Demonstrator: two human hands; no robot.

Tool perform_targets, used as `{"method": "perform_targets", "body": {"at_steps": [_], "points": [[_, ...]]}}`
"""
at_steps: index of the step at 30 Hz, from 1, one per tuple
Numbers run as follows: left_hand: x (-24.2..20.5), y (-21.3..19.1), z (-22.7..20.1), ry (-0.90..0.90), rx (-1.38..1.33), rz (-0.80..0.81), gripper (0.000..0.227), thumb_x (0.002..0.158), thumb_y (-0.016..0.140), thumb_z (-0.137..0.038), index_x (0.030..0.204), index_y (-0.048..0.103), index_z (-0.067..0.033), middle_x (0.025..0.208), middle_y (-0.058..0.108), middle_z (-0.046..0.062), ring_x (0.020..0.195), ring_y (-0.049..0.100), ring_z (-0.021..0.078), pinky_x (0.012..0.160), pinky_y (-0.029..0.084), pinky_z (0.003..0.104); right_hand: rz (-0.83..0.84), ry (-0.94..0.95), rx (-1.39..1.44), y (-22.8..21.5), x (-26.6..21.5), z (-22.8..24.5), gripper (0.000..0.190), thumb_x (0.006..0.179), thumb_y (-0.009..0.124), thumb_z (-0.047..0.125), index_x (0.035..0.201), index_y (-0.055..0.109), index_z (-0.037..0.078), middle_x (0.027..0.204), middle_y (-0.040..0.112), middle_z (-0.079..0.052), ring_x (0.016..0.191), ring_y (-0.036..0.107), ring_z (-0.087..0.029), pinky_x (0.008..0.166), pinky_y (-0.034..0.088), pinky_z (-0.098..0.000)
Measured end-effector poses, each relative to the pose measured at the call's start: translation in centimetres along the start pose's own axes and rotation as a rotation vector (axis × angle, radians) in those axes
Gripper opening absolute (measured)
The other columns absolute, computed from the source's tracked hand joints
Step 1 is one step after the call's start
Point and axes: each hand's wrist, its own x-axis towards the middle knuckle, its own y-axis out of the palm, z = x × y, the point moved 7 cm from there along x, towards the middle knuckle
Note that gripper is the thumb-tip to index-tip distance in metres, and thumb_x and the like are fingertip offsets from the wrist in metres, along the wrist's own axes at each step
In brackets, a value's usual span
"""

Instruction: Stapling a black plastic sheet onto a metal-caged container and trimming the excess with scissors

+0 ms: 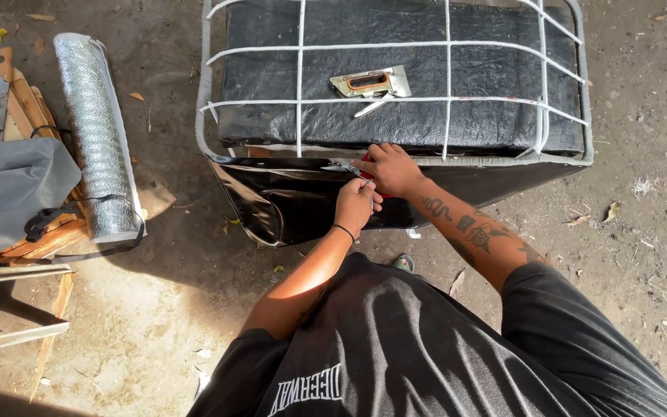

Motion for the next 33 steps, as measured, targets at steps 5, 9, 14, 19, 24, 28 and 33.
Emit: {"method": "perform_targets", "body": {"at_steps": [5,9,14,19,24,28,33], "points": [[-0.5,-0.3,-0.5,-0.006,0.016,0.021,0.023,0.101,0.051,-0.008,0.106,0.067,0.0079,0.075,0.073,0.015,0.057,0.069,0.0146,0.046,0.054,0.019,-0.012,-0.017,-0.003,0.7,0.6,-0.2,0.05,0.088,0.071,0.045,0.137,0.065,0.036,0.109,0.05,-0.001,0.099,0.058,-0.026,0.092,0.048,-0.0434],[-1.3,-0.5,-1.4,0.015,0.004,0.026,0.023,0.101,0.051,-0.007,0.107,0.067,0.0087,0.074,0.072,0.015,0.056,0.069,0.0145,0.046,0.054,0.019,0.002,-0.038,-0.036,0.6,0.6,-0.5,0.051,0.088,0.072,0.043,0.138,0.063,0.037,0.109,0.051,-0.001,0.098,0.059,-0.026,0.092,0.051,-0.0438],[-2.3,-1.9,-2.3,0.039,-0.035,0.007,0.024,0.102,0.051,-0.006,0.11,0.067,0.01,0.076,0.072,0.016,0.059,0.07,0.0149,0.048,0.054,0.018,0.056,-0.024,0.016,0.1,0.4,-0.5,0.052,0.09,0.073,0.041,0.14,0.063,0.035,0.109,0.052,-0.002,0.097,0.061,-0.027,0.089,0.053,-0.0435],[-0.4,-7.8,-1.1,0.223,-0.276,-0.313,0.018,0.099,0.055,-0.007,0.105,0.067,0.0034,0.071,0.069,0.018,0.055,0.066,0.0182,0.048,0.051,0.021,0.051,0.011,0.193,-0.9,0.7,-1.9,0.048,0.086,0.079,0.037,0.132,0.071,0.028,0.11,0.06,-0.005,0.101,0.067,-0.032,0.09,0.055,-0.044],[-0.7,-14.5,-3.9,0.19,-0.329,-0.521,0.036,0.105,0.049,-0.016,0.135,0.039,0.0015,0.112,0.062,0.019,0.094,0.065,0.0213,0.078,0.05,0.028,-0.001,0.177,0.28,-4.2,-1.3,-7.0,0.052,0.084,0.081,0.036,0.134,0.071,0.028,0.109,0.065,-0.009,0.105,0.068,-0.036,0.092,0.055,-0.0463],[0.3,-13.1,-6.0,0.302,0.106,-0.367,0.066,0.1,0.066,-0.015,0.154,0.034,0.0058,0.157,0.04,0.03,0.148,0.04,0.0391,0.121,0.036,0.052,-0.011,0.273,0.266,-5.4,-3.1,-8.5,0.054,0.085,0.081,0.035,0.138,0.071,0.029,0.108,0.066,-0.006,0.102,0.068,-0.031,0.092,0.054,-0.0424],[6.0,-9.6,-2.1,0.547,1.001,-0.177,0.027,0.101,0.07,-0.03,0.124,0.072,-0.0174,0.134,0.06,0.003,0.13,0.056,0.0264,0.105,0.048,0.046,0.061,0.211,0.281,-3.4,-3.0,-7.1,0.059,0.082,0.08,0.04,0.139,0.067,0.031,0.115,0.065,-0.008,0.109,0.066,-0.035,0.097,0.053,-0.0458]]}}
